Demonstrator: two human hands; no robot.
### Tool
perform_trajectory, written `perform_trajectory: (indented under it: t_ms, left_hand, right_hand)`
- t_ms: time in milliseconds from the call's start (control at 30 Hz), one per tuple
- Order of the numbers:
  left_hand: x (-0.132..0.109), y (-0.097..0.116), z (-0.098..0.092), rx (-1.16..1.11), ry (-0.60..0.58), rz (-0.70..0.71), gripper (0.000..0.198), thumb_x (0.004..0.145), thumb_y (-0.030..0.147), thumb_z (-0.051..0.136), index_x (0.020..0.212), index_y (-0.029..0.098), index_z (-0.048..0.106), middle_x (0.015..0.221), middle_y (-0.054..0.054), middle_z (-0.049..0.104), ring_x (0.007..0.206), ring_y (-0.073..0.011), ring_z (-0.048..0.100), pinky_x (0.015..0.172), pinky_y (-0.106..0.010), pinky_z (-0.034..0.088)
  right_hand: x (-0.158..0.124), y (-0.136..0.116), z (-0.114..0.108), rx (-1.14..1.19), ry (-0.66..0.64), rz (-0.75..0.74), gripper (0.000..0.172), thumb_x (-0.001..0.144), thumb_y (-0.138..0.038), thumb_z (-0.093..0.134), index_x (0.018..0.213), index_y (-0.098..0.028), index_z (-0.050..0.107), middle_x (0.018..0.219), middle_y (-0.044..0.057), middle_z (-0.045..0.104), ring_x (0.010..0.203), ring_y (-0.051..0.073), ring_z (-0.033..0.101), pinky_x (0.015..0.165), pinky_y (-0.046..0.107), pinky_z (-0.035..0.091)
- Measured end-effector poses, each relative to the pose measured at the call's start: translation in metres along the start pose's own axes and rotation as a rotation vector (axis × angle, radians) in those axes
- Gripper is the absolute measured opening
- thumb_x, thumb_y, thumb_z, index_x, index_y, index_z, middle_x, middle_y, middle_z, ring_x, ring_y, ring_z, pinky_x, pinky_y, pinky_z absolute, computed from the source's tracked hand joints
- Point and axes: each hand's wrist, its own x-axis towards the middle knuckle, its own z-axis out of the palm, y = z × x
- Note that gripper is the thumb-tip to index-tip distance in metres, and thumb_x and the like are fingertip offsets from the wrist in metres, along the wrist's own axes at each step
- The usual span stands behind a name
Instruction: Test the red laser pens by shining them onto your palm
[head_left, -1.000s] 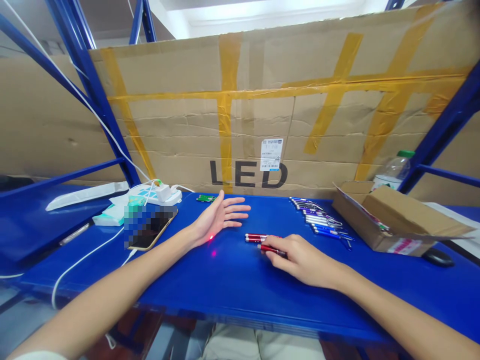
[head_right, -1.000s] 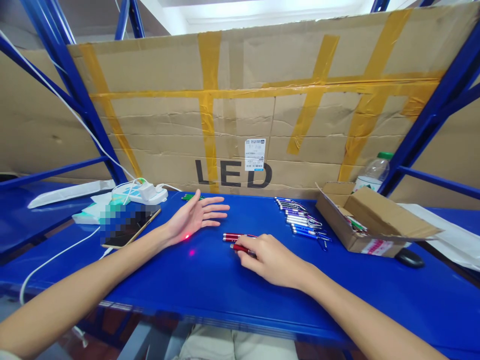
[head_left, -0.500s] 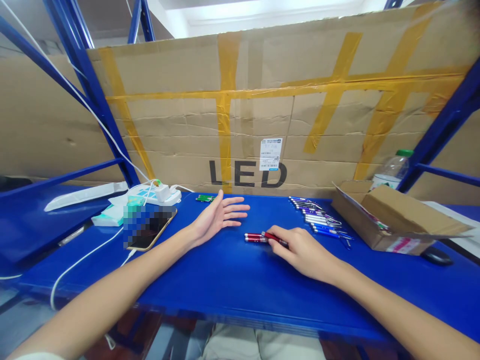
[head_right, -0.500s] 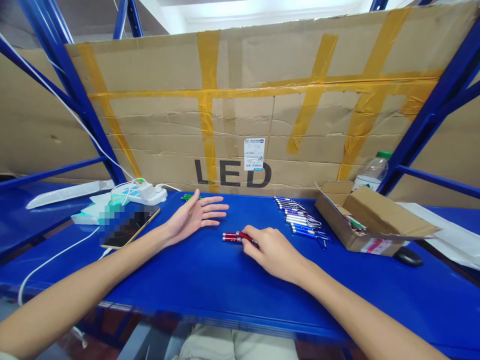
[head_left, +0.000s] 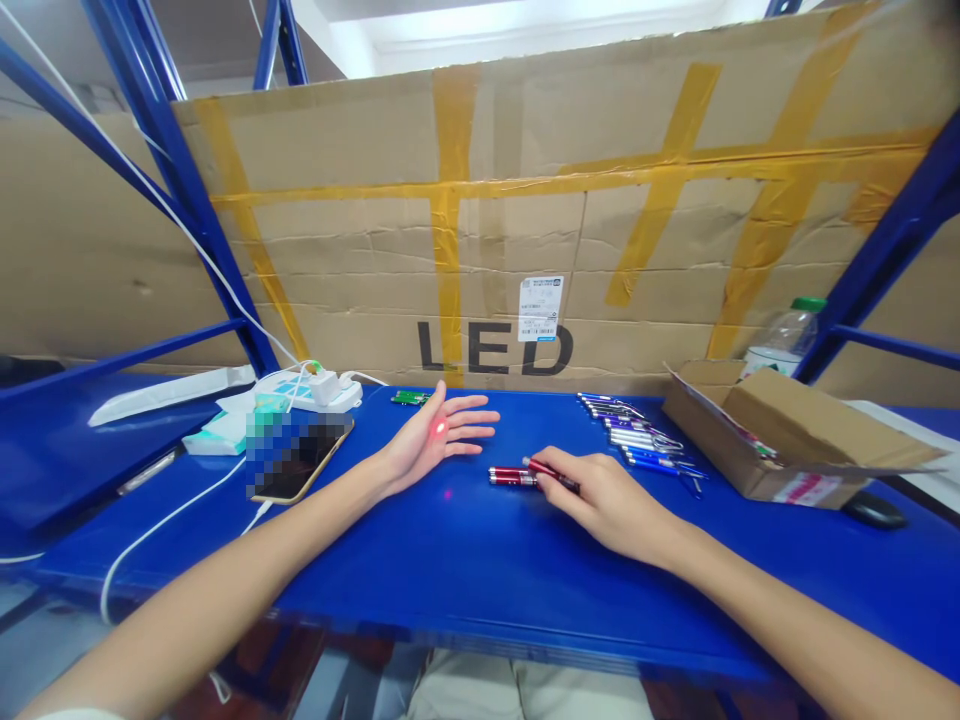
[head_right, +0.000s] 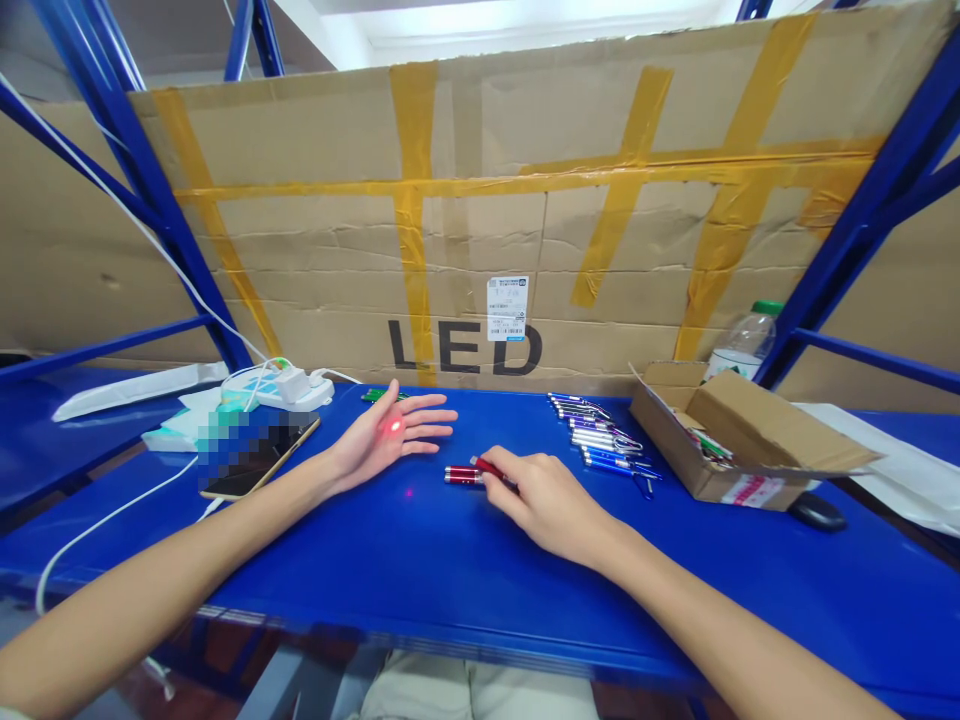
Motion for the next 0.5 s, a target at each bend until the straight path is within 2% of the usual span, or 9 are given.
perform_trajectory:
  t_ms: [67, 133, 200, 267, 333, 400, 500]
  left_hand:
    - [0.001, 0.0, -0.001, 0.003, 0.003, 0.0, 0.074, 0.109, 0.07, 0.033, 0.146, 0.014, 0.064, 0.151, -0.023, 0.065, 0.131, -0.0344, 0.066, 0.098, -0.041, 0.055]
    - [0.001, 0.0, -0.002, 0.0, -0.006, 0.002, 0.075, 0.108, 0.072, 0.035, 0.146, 0.015, 0.064, 0.151, -0.023, 0.065, 0.132, -0.035, 0.066, 0.098, -0.041, 0.055]
    - [0.001, 0.0, -0.002, -0.004, -0.012, 0.007, 0.074, 0.108, 0.072, 0.036, 0.146, 0.015, 0.065, 0.151, -0.023, 0.064, 0.132, -0.0347, 0.066, 0.099, -0.041, 0.055]
    - [0.0, 0.0, -0.002, 0.0, -0.015, 0.01, 0.073, 0.109, 0.071, 0.035, 0.146, 0.015, 0.065, 0.151, -0.022, 0.065, 0.131, -0.0341, 0.066, 0.099, -0.041, 0.055]
    - [-0.001, 0.0, -0.001, 0.007, -0.017, 0.008, 0.072, 0.11, 0.07, 0.033, 0.145, 0.016, 0.065, 0.151, -0.021, 0.065, 0.131, -0.0335, 0.066, 0.099, -0.041, 0.055]
    - [-0.001, -0.001, 0.0, 0.008, -0.016, 0.006, 0.072, 0.11, 0.07, 0.032, 0.144, 0.016, 0.065, 0.151, -0.021, 0.065, 0.131, -0.0334, 0.066, 0.099, -0.04, 0.055]
    - [0.0, -0.001, -0.001, 0.001, -0.007, 0.006, 0.073, 0.109, 0.07, 0.034, 0.145, 0.015, 0.065, 0.152, -0.022, 0.065, 0.131, -0.0338, 0.066, 0.097, -0.04, 0.056]
  right_hand:
    - [-0.001, -0.003, 0.0, 0.007, -0.099, -0.079, 0.03, 0.113, -0.04, 0.041, 0.109, -0.024, 0.067, 0.079, 0.002, 0.071, 0.066, 0.019, 0.063, 0.065, 0.029, 0.036]
    - [-0.002, -0.004, 0.001, 0.011, -0.137, -0.109, 0.03, 0.113, -0.039, 0.041, 0.108, -0.024, 0.066, 0.083, 0.003, 0.073, 0.068, 0.019, 0.064, 0.067, 0.029, 0.037]
    - [-0.001, -0.002, 0.002, -0.003, -0.098, -0.056, 0.032, 0.114, -0.041, 0.039, 0.109, -0.024, 0.065, 0.079, 0.002, 0.072, 0.066, 0.019, 0.064, 0.065, 0.029, 0.037]
    - [0.0, 0.002, 0.002, -0.037, -0.005, 0.031, 0.033, 0.113, -0.044, 0.037, 0.111, -0.024, 0.063, 0.075, 0.002, 0.071, 0.065, 0.021, 0.065, 0.064, 0.03, 0.036]
    - [0.001, 0.006, 0.001, -0.08, 0.076, 0.099, 0.032, 0.112, -0.044, 0.037, 0.112, -0.024, 0.062, 0.079, 0.003, 0.073, 0.066, 0.022, 0.067, 0.064, 0.03, 0.035]
    - [0.001, 0.006, 0.0, -0.117, 0.076, 0.115, 0.031, 0.112, -0.042, 0.038, 0.113, -0.024, 0.062, 0.081, 0.004, 0.075, 0.068, 0.023, 0.069, 0.064, 0.03, 0.035]
    - [0.0, 0.002, 0.0, -0.123, -0.044, 0.021, 0.028, 0.112, -0.039, 0.041, 0.11, -0.024, 0.065, 0.08, 0.004, 0.074, 0.068, 0.021, 0.067, 0.065, 0.029, 0.036]
